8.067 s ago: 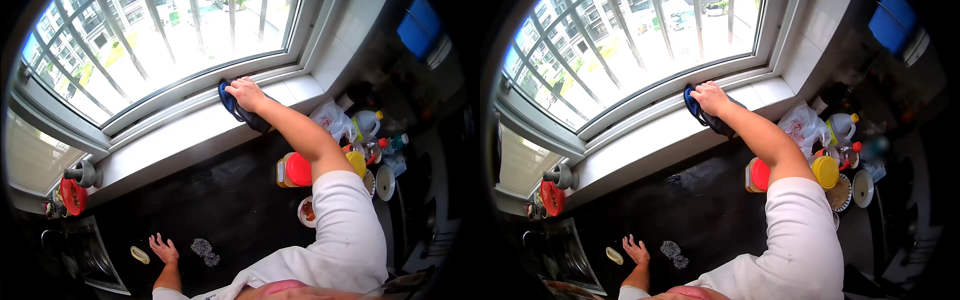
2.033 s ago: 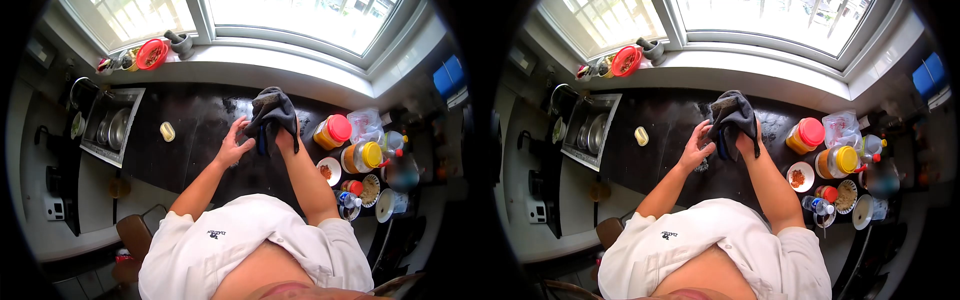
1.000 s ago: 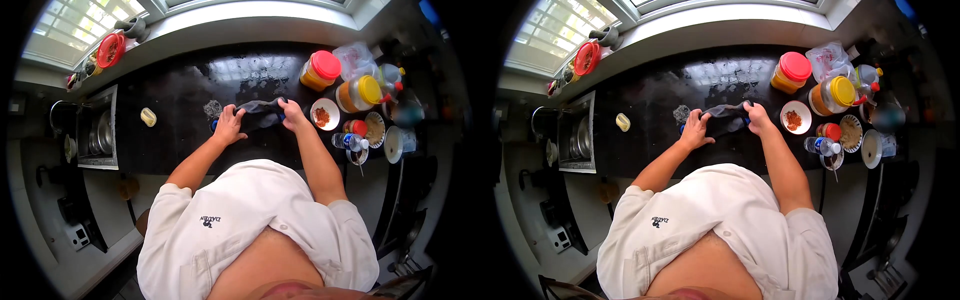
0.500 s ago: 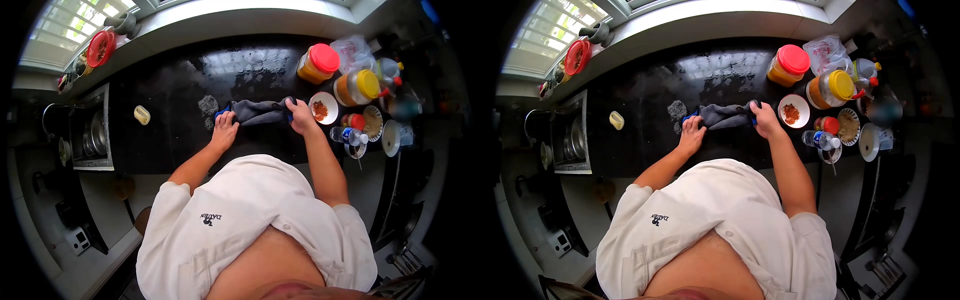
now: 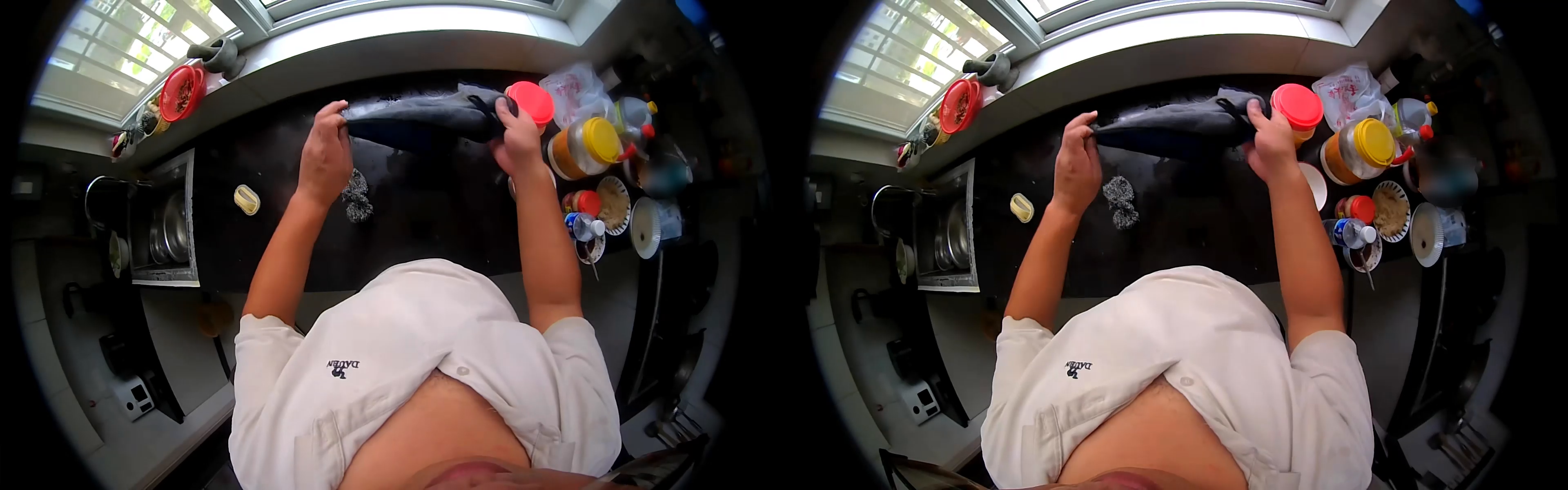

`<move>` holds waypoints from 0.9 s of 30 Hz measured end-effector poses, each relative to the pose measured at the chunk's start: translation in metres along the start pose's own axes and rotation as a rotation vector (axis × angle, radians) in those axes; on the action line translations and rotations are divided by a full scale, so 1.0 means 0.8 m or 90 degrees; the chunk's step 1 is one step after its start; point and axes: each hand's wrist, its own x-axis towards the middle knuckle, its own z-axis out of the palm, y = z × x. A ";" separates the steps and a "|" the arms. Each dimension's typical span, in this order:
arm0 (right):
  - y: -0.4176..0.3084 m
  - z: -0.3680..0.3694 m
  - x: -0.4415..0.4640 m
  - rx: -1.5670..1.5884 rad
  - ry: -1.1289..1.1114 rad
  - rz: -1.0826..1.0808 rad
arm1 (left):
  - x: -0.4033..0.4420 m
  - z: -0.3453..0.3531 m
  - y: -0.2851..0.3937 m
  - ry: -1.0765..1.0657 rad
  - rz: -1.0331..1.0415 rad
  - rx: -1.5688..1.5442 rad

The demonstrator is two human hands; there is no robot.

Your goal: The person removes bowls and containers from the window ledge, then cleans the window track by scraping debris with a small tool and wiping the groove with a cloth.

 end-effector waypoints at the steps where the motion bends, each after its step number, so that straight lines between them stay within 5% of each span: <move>1: -0.003 -0.002 -0.017 0.011 0.009 -0.005 | -0.006 -0.005 0.007 0.000 0.024 0.009; 12: 0.151 -0.213 -0.161 -0.082 0.182 0.351 | -0.242 0.014 0.029 -0.491 0.014 -0.041; 14: 0.157 -0.221 -0.168 -0.072 0.218 0.392 | -0.254 0.017 0.024 -0.475 -0.103 -0.074; 20: 0.129 -0.178 -0.089 -0.011 0.138 0.309 | -0.156 0.045 -0.015 -0.287 -0.083 -0.057; 25: 0.114 -0.119 0.018 0.221 0.146 0.251 | -0.063 0.089 -0.059 -0.221 -0.365 -0.142; 27: 0.112 -0.105 0.041 0.226 0.142 0.257 | -0.066 0.109 -0.085 -0.122 -0.317 -0.093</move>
